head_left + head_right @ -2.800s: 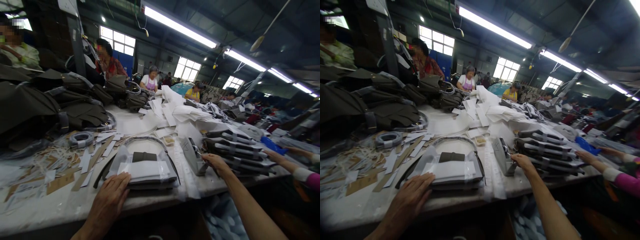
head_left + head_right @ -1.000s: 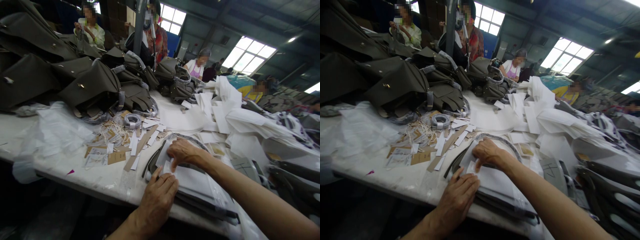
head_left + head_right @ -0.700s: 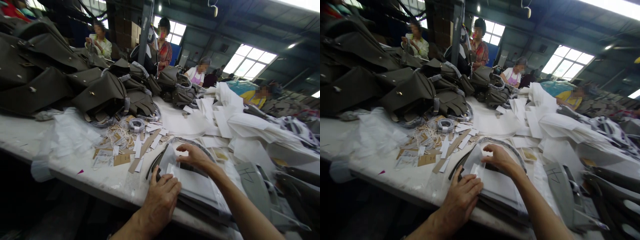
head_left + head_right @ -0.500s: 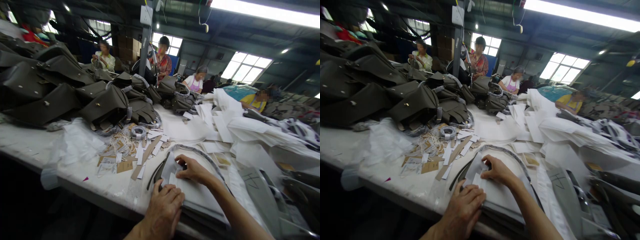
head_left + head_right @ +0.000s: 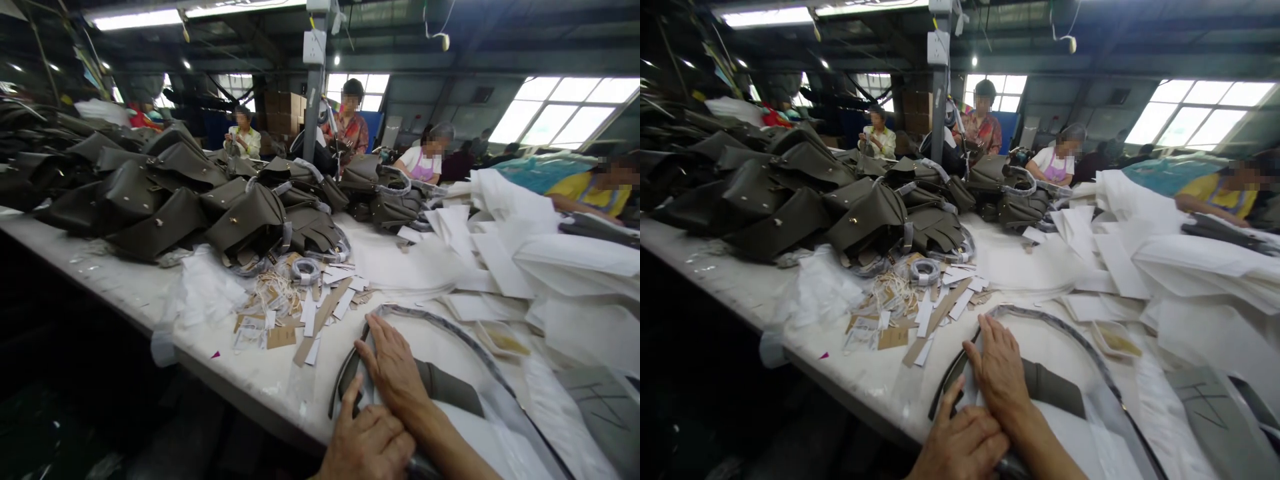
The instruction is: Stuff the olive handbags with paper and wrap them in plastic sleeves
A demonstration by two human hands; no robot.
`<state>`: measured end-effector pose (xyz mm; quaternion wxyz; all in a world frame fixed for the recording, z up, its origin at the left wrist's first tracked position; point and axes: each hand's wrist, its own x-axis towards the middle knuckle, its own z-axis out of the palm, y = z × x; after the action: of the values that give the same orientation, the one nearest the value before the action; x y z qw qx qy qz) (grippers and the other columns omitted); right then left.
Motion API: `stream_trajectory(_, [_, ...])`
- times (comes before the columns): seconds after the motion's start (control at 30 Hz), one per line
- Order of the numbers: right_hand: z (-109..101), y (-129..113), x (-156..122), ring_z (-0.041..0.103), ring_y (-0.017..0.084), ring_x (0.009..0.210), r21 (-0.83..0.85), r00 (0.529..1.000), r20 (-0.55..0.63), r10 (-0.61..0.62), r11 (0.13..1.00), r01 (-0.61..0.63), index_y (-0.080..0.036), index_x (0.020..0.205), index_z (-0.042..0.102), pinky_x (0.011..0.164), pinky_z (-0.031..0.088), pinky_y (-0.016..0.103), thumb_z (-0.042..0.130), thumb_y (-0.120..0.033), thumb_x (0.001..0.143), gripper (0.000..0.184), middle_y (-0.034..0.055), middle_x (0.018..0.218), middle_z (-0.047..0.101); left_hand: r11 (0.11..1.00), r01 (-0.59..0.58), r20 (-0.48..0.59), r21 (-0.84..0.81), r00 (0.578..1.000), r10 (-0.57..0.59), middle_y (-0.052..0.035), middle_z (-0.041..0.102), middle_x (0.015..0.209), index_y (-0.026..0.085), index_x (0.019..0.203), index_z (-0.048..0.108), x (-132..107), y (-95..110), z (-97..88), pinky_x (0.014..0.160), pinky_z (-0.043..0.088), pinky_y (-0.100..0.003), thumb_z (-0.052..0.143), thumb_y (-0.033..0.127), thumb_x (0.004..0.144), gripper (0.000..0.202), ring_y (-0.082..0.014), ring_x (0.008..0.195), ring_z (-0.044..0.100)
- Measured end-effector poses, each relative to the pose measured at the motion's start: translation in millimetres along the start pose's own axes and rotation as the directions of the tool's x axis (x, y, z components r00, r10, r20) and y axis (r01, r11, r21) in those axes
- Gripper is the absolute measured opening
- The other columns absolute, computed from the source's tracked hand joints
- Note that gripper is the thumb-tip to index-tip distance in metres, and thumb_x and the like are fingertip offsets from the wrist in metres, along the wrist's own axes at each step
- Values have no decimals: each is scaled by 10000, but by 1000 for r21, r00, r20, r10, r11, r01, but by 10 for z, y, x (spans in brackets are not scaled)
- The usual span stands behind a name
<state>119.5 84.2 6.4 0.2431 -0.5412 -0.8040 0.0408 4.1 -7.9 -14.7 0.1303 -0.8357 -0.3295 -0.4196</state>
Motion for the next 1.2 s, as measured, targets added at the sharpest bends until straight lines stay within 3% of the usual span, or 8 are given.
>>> stream_trajectory(0.2, [65,31,-25,447,306,1356,-171,998,36,-50,984,56,-185,1400,509,1149,269,511,350,-495,1006,526,134,1477,502,978,11,14,-206,1000,-9,24,724,887,208,989,644,40,-95,-274,1197,266,-391,536,292,953,142,-110,853,666])
stream_trajectory(0.33, [47,5,-10,437,308,1369,-186,997,74,-30,982,44,-163,1416,498,1155,263,523,371,-487,1004,540,136,1486,493,952,269,92,-143,962,-258,-39,705,964,218,1065,635,-53,-528,-702,1024,465,-373,445,188,973,213,-150,918,662])
stream_trajectory(0.43, [19,-34,-1,436,308,1372,-188,994,106,1,982,19,-161,1425,491,1155,272,518,400,-475,997,539,131,1491,487,870,417,195,264,860,-472,-85,694,978,176,1015,645,-212,-1029,-969,858,536,-361,463,131,947,199,-211,943,656])
stream_trajectory(0.5, [-8,-60,5,439,308,1370,-188,992,121,22,982,1,-154,1424,494,1156,278,511,417,-463,994,535,134,1490,489,802,392,324,450,766,-556,-105,696,971,149,1022,647,-284,-1308,-1079,821,539,-382,476,55,894,234,-236,911,659])
stream_trajectory(0.63, [-37,-82,11,447,304,1365,-183,993,115,36,983,-14,-160,1393,529,1151,293,498,426,-453,994,506,137,1483,496,819,337,488,464,675,-554,-96,715,905,147,915,675,-255,-1541,-1169,742,526,-315,455,-56,797,321,-224,848,675])
stream_trajectory(0.8, [-4,-59,3,484,301,1331,-159,998,65,26,987,-15,-157,1365,551,1135,325,490,426,-439,994,482,138,1439,542,811,374,609,451,535,-586,-77,725,850,182,790,693,-34,-1634,-1206,720,496,-290,533,41,817,215,-225,814,691])
stream_trajectory(1.0, [-9,-76,7,526,305,1286,-131,998,32,45,991,-40,-154,1334,580,1109,366,489,455,-408,978,455,147,1400,575,604,560,439,566,416,-797,-72,718,947,194,930,663,150,-1985,-1396,761,455,-270,506,204,926,157,-202,907,673])
stream_trajectory(1.2, [-51,-98,22,525,313,1283,-147,996,63,58,988,-48,-148,1339,578,1081,393,474,459,-401,977,457,144,1409,568,377,715,352,589,193,-916,-51,674,891,145,895,647,132,-2275,-1351,798,511,-372,574,437,945,306,-185,827,642])
